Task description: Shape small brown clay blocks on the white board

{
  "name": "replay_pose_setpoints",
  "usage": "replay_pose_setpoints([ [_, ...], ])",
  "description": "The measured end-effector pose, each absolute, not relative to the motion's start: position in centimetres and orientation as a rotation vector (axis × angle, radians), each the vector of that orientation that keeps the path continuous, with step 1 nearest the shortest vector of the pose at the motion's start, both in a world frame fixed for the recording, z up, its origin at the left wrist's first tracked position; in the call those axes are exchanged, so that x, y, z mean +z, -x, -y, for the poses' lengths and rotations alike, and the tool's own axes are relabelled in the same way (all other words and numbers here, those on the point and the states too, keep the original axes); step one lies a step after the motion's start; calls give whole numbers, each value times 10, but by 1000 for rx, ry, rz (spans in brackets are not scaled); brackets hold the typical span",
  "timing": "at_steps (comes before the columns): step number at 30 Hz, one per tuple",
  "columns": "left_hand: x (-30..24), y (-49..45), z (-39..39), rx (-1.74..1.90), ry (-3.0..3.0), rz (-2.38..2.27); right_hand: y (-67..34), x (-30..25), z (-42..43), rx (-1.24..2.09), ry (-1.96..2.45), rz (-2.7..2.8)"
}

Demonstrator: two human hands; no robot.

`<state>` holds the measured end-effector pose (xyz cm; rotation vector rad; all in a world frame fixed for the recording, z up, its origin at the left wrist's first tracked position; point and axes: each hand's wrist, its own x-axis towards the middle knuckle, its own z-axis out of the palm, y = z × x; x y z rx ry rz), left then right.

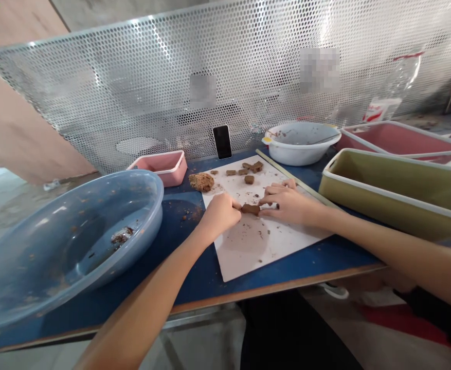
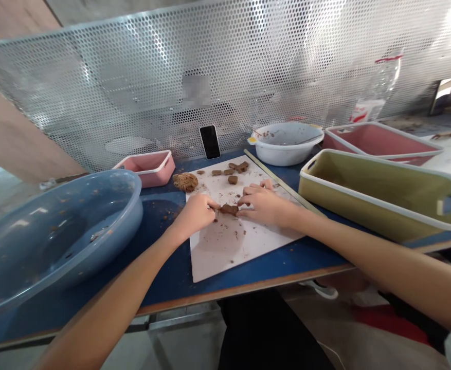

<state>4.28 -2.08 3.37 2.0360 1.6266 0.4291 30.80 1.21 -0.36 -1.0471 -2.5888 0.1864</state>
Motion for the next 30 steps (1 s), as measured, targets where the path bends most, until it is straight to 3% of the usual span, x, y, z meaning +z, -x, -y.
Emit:
replay_pose_setpoints([
  [30,29,-44,18,450,-2212,-1489,-300,-7,-10,216,1084,2568],
])
